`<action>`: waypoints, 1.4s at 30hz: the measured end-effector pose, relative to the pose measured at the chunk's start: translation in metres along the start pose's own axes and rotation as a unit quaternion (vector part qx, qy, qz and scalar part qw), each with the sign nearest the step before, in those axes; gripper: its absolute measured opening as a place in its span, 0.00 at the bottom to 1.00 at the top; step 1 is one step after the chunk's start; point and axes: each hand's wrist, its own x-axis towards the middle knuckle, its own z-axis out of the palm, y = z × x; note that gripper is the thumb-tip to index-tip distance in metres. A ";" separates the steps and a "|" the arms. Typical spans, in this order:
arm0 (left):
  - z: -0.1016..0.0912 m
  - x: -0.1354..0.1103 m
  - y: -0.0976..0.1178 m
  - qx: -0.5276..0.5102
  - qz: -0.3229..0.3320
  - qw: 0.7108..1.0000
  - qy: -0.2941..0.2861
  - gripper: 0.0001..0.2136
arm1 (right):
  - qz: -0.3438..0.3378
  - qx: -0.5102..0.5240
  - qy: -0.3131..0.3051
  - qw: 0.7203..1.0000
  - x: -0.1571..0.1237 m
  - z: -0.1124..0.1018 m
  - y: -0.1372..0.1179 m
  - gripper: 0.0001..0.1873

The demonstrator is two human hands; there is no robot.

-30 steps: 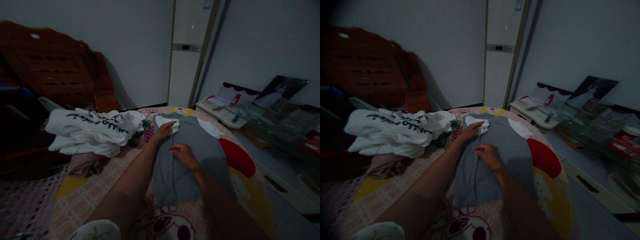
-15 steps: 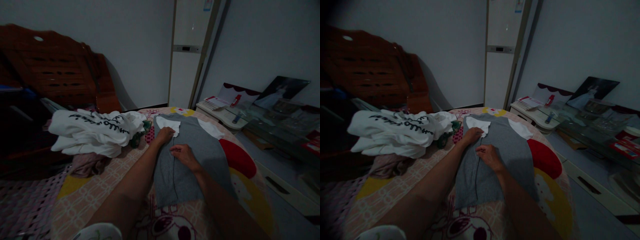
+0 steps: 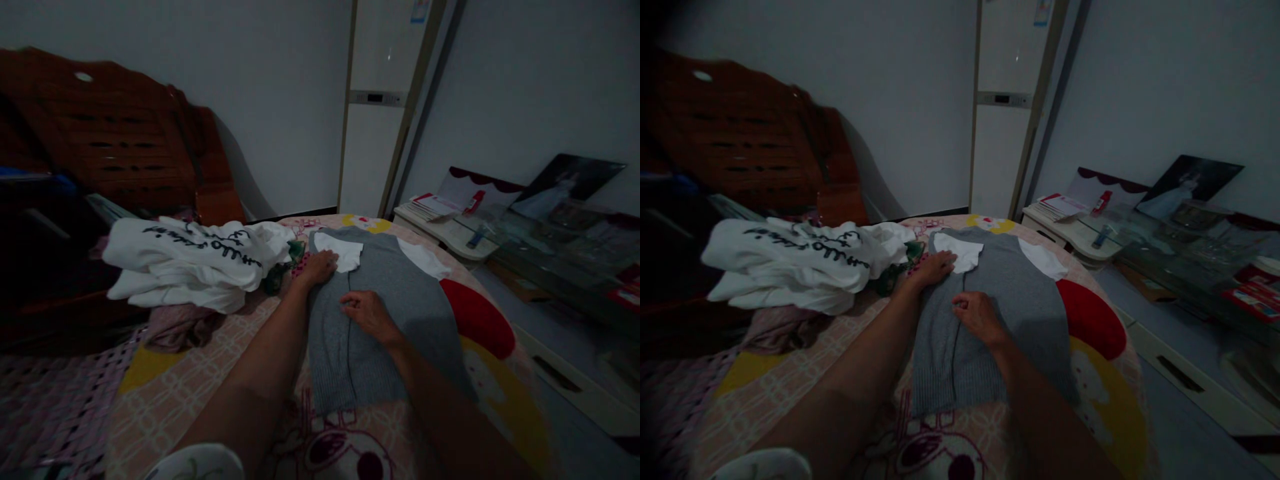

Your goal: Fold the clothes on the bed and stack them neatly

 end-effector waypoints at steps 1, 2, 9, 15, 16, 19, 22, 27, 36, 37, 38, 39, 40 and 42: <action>-0.002 0.000 -0.002 -0.012 -0.005 1.000 0.014 0.20 | 0.001 0.003 0.001 1.000 0.000 0.000 0.000 0.11; -0.004 -0.001 -0.005 -0.020 -0.010 0.999 0.026 0.20 | 0.001 0.007 0.003 1.000 0.000 0.000 0.000 0.11; -0.005 -0.004 -0.013 0.051 -0.010 0.998 0.019 0.20 | 0.014 0.017 0.024 0.999 -0.001 -0.001 0.000 0.13; -0.001 -0.005 -0.012 0.065 -0.032 0.997 0.033 0.21 | 0.028 -0.024 0.027 0.999 -0.001 -0.007 -0.002 0.14; -0.001 -0.006 -0.012 0.067 -0.037 0.997 0.033 0.21 | 0.029 -0.041 0.022 0.999 -0.002 -0.008 -0.003 0.15; 0.000 -0.007 -0.011 0.066 -0.046 0.996 0.031 0.22 | 0.023 -0.094 0.011 0.995 -0.004 -0.009 -0.007 0.15; 0.000 -0.007 -0.011 0.044 -0.058 0.996 0.044 0.26 | 0.004 -0.148 0.014 0.989 -0.007 -0.010 -0.010 0.15; 0.001 0.001 -0.008 -0.016 -0.001 0.995 0.103 0.26 | 0.004 -0.209 -0.024 0.978 -0.008 -0.010 -0.011 0.16; 0.009 -0.004 0.032 0.064 0.084 0.994 -0.033 0.24 | -0.016 -0.213 -0.068 0.975 -0.007 -0.021 -0.018 0.17; 0.008 -0.005 0.033 0.068 0.081 0.994 -0.037 0.24 | -0.021 -0.210 -0.081 0.974 -0.007 -0.026 -0.021 0.18; 0.006 -0.006 0.034 0.068 0.078 0.994 -0.041 0.24 | -0.027 -0.204 -0.092 0.974 -0.007 -0.033 -0.024 0.18; 0.005 -0.007 0.034 0.068 0.076 0.994 -0.044 0.24 | -0.031 -0.191 -0.098 0.976 -0.008 -0.042 -0.027 0.18; 0.004 -0.007 0.034 0.067 0.075 0.994 -0.045 0.24 | -0.032 -0.170 -0.100 0.980 -0.008 -0.053 -0.030 0.17; 0.002 -0.007 0.034 0.063 0.077 0.994 -0.040 0.24 | -0.015 -0.101 -0.078 0.992 -0.009 -0.080 -0.029 0.18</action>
